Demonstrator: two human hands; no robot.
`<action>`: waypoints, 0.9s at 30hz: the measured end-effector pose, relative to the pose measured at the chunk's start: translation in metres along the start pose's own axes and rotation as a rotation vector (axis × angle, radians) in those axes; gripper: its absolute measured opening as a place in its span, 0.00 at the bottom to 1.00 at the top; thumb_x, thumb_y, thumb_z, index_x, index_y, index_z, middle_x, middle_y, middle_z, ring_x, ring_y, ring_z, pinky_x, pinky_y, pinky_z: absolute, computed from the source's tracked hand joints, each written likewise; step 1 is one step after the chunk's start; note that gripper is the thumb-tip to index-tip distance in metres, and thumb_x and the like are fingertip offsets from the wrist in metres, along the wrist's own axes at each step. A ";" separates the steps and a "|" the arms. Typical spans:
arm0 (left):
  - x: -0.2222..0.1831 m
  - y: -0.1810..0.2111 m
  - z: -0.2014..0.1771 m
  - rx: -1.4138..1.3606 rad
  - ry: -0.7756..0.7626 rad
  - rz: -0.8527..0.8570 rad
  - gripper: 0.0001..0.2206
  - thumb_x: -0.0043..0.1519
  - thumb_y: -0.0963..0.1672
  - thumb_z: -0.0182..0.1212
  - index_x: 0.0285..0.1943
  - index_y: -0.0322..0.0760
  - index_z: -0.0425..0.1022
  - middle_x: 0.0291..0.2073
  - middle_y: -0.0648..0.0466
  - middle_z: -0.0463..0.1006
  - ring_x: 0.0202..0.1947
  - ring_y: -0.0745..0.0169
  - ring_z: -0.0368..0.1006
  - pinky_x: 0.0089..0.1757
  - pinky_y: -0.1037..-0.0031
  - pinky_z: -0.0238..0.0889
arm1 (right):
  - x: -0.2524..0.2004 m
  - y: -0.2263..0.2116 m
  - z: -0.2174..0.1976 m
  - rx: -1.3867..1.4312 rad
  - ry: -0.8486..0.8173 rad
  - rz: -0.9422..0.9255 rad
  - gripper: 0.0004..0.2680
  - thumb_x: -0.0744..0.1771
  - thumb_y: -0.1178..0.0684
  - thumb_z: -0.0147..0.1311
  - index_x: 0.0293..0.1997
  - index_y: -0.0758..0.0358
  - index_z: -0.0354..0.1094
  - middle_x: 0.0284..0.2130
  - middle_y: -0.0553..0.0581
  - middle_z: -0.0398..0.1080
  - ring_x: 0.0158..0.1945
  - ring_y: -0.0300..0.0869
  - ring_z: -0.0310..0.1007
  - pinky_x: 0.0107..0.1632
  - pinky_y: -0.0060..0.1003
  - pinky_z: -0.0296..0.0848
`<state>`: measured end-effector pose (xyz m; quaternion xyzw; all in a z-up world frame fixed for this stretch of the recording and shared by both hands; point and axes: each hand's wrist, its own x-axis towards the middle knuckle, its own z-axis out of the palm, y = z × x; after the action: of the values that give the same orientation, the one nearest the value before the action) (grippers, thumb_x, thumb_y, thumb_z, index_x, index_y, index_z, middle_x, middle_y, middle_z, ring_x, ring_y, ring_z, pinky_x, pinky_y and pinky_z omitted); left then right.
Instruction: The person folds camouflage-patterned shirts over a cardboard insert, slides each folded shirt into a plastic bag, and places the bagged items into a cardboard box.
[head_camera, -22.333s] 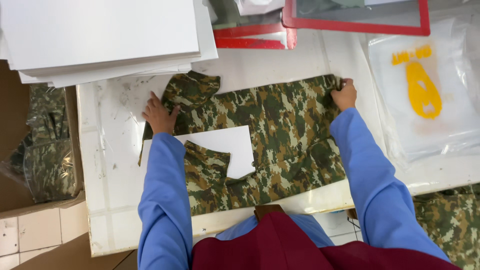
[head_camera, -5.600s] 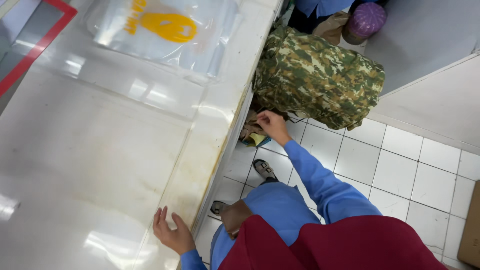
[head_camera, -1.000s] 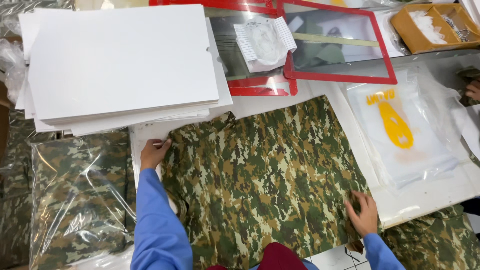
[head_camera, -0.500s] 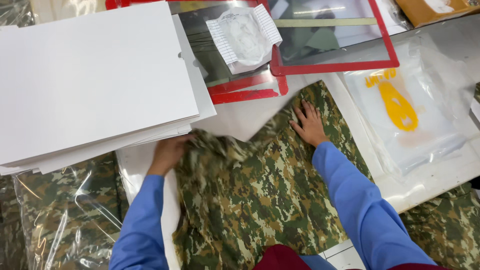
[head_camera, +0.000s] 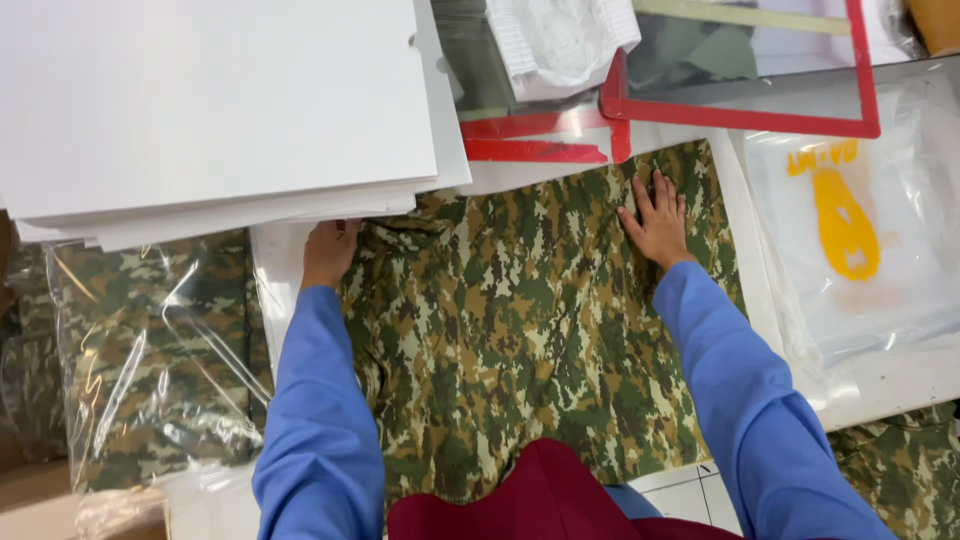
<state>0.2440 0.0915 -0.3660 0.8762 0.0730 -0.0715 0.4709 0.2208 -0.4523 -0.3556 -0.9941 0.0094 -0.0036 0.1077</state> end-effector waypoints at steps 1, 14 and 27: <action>-0.012 0.007 -0.004 0.200 -0.103 -0.051 0.37 0.65 0.60 0.56 0.74 0.32 0.62 0.65 0.36 0.69 0.60 0.31 0.70 0.53 0.40 0.69 | -0.001 0.001 -0.002 0.023 -0.062 0.015 0.26 0.72 0.26 0.33 0.80 0.38 0.41 0.78 0.59 0.33 0.80 0.55 0.30 0.75 0.65 0.37; -0.101 0.048 0.069 0.715 0.087 0.222 0.38 0.64 0.65 0.51 0.80 0.51 0.55 0.75 0.42 0.57 0.73 0.20 0.50 0.59 0.20 0.44 | -0.046 0.033 -0.010 0.058 -0.126 -0.136 0.28 0.72 0.25 0.30 0.81 0.40 0.37 0.79 0.57 0.29 0.80 0.54 0.27 0.75 0.67 0.36; -0.003 0.069 0.087 0.694 0.018 0.025 0.58 0.46 0.73 0.57 0.82 0.49 0.49 0.80 0.44 0.40 0.76 0.18 0.34 0.62 0.15 0.31 | 0.021 0.046 0.004 0.027 -0.047 -0.056 0.27 0.71 0.22 0.28 0.80 0.33 0.37 0.79 0.53 0.31 0.80 0.51 0.29 0.75 0.62 0.32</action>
<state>0.2492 -0.0188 -0.3569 0.9856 0.0379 -0.0788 0.1449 0.2407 -0.4965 -0.3693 -0.9923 -0.0211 0.0166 0.1212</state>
